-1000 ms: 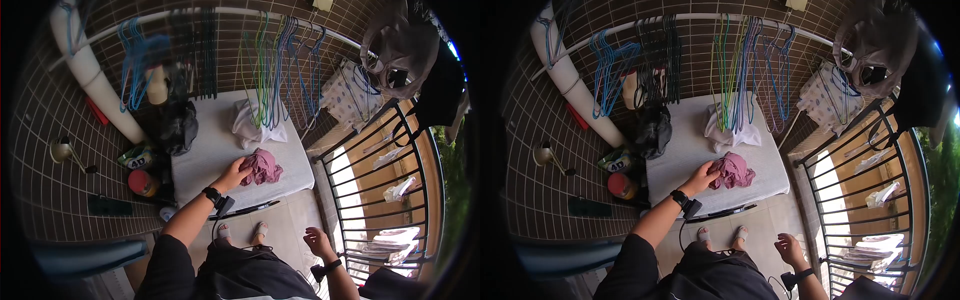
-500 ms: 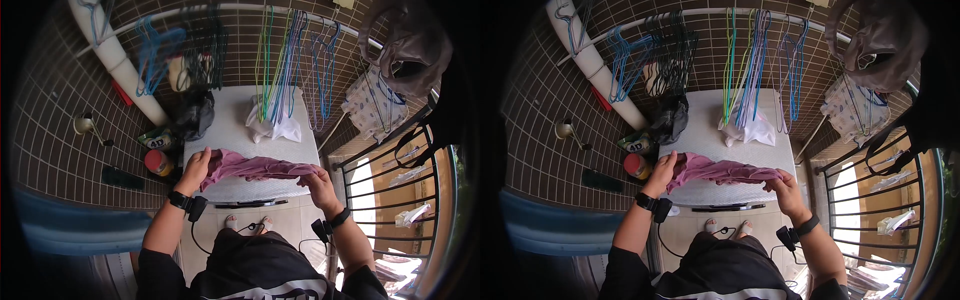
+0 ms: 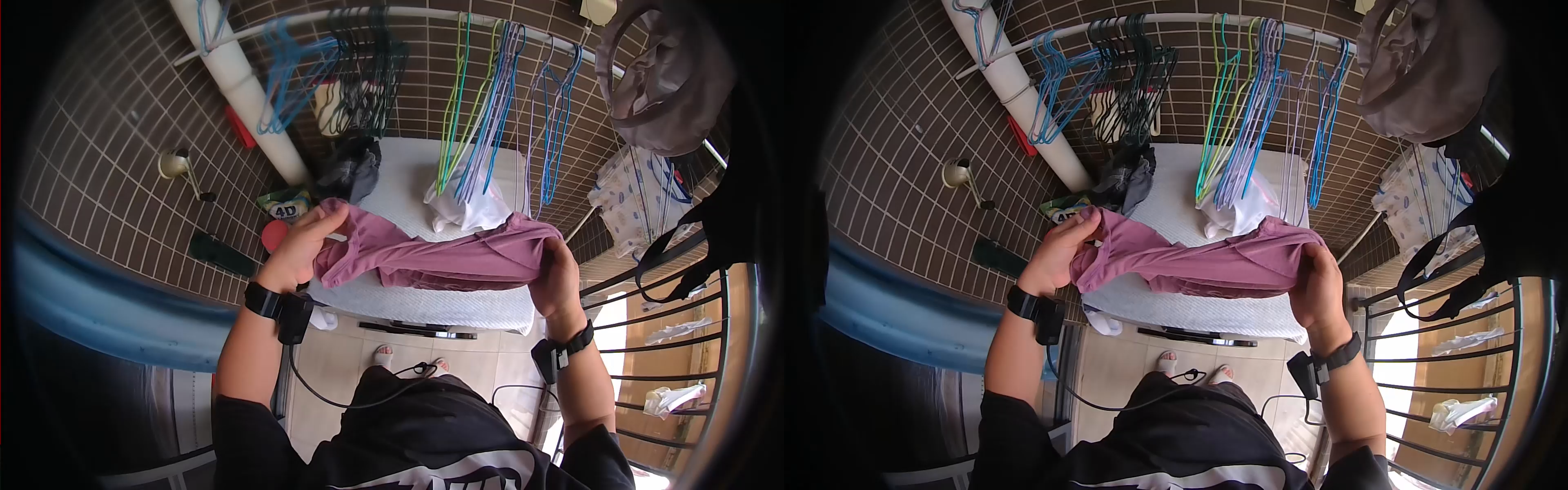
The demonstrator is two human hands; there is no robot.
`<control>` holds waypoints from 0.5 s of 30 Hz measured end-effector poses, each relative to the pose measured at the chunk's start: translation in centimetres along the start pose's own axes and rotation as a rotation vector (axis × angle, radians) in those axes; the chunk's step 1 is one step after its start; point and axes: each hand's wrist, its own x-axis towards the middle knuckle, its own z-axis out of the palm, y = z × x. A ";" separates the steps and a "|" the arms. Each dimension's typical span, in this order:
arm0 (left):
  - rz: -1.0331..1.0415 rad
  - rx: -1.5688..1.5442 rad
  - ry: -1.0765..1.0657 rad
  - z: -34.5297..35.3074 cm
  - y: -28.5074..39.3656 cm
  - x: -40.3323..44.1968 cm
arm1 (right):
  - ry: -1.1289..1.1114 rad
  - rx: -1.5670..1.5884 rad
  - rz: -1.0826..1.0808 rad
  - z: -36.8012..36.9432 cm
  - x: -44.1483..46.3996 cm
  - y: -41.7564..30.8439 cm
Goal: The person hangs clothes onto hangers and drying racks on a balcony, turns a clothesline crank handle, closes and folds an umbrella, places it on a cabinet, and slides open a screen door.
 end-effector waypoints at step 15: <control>0.423 0.315 0.424 -5.8 -6.9 8.6 | 0.350 -0.331 -0.011 -8.4 8.6 9.0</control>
